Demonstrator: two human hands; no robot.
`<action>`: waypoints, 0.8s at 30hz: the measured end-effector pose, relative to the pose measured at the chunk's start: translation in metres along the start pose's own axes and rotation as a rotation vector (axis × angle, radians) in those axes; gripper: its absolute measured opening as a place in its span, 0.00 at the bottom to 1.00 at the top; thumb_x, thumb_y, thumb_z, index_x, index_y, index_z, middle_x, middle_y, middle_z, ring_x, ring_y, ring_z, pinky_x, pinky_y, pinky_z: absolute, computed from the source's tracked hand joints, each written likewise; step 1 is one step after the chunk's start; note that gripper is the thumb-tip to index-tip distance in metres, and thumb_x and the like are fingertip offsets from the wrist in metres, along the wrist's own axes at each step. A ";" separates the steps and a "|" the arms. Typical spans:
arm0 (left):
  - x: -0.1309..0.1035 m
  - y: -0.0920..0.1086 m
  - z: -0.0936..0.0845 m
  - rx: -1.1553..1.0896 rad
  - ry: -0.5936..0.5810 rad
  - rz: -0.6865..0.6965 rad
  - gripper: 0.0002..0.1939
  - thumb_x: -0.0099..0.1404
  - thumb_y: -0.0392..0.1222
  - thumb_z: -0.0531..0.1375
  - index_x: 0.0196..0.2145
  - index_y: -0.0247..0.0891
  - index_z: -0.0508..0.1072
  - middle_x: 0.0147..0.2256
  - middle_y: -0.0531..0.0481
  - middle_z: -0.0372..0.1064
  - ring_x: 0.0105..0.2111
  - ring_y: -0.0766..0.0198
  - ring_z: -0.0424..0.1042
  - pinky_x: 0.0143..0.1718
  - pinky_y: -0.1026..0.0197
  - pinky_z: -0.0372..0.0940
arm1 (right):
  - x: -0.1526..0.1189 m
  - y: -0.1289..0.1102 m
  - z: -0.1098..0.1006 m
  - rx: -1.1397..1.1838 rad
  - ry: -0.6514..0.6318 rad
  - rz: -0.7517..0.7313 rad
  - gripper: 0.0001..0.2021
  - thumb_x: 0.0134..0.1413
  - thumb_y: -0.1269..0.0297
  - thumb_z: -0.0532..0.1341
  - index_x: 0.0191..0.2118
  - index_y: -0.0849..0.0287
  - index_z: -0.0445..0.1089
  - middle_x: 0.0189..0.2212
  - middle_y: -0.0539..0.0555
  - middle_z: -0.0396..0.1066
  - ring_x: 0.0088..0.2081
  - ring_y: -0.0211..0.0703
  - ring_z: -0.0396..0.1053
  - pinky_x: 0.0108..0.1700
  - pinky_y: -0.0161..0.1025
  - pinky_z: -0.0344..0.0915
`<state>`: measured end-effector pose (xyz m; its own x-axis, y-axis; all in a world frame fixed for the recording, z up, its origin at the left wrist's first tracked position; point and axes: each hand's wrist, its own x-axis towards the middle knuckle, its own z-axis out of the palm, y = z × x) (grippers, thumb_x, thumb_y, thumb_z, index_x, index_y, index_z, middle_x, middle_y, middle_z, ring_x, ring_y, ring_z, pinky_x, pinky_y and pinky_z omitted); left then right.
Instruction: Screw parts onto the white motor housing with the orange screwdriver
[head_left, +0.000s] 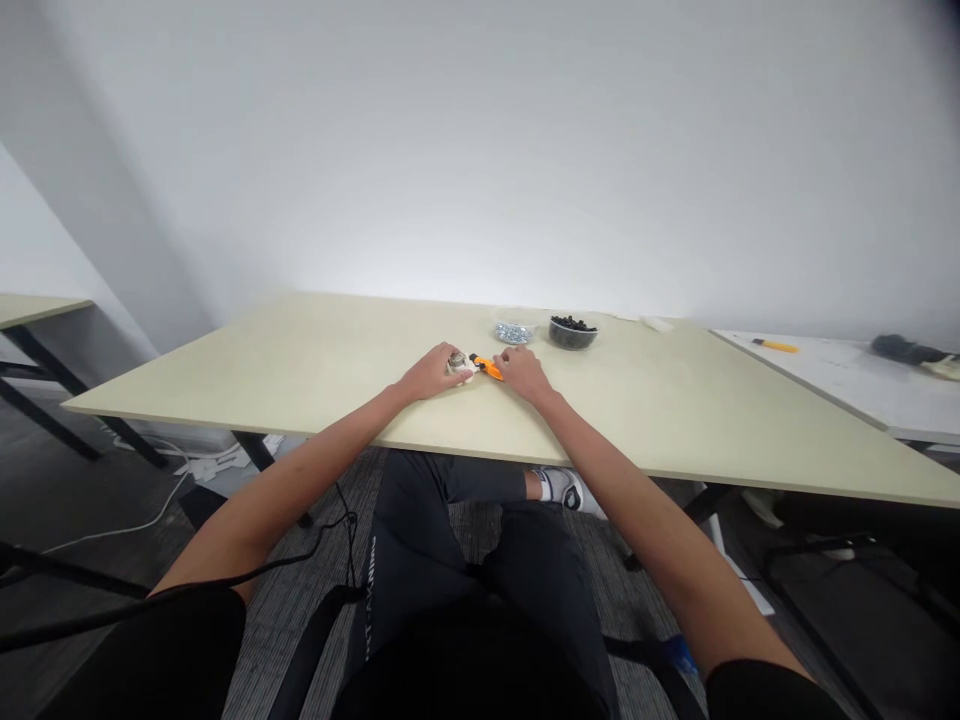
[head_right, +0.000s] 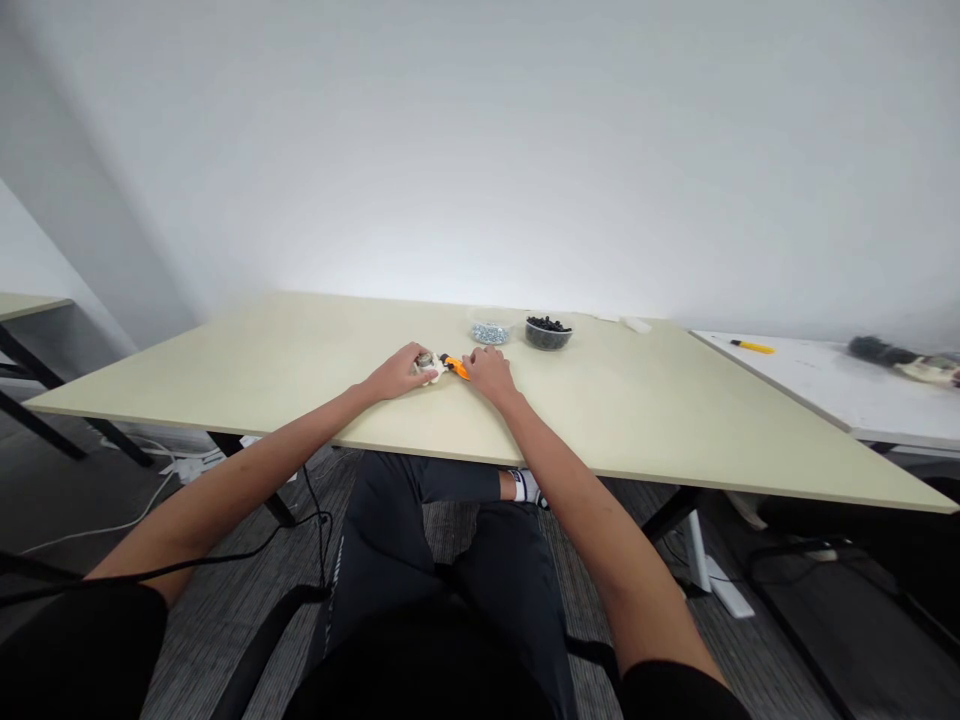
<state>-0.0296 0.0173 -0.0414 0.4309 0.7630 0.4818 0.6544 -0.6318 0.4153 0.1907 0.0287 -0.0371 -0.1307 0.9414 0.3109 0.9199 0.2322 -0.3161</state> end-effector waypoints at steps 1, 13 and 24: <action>0.000 0.000 0.000 0.001 0.001 -0.001 0.24 0.62 0.60 0.56 0.45 0.38 0.66 0.43 0.44 0.66 0.44 0.55 0.67 0.47 0.52 0.63 | 0.000 0.000 0.000 0.011 -0.015 -0.007 0.21 0.63 0.52 0.47 0.43 0.60 0.71 0.45 0.61 0.68 0.49 0.48 0.62 0.49 0.41 0.58; 0.000 0.002 -0.001 0.005 -0.007 -0.001 0.24 0.62 0.59 0.55 0.47 0.37 0.66 0.44 0.43 0.66 0.45 0.54 0.67 0.49 0.51 0.62 | 0.004 0.009 -0.008 0.038 0.048 0.099 0.18 0.62 0.56 0.47 0.46 0.59 0.69 0.49 0.59 0.68 0.50 0.47 0.64 0.51 0.42 0.58; 0.000 0.005 -0.002 0.003 -0.011 -0.039 0.23 0.62 0.60 0.55 0.45 0.39 0.65 0.43 0.44 0.66 0.44 0.55 0.67 0.47 0.52 0.63 | 0.005 0.012 -0.007 -0.063 -0.025 0.156 0.20 0.57 0.54 0.55 0.50 0.59 0.69 0.50 0.63 0.65 0.52 0.56 0.61 0.53 0.51 0.56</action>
<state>-0.0276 0.0132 -0.0376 0.4122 0.7884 0.4566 0.6726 -0.6014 0.4312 0.2038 0.0345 -0.0333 0.0067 0.9709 0.2396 0.9511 0.0678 -0.3014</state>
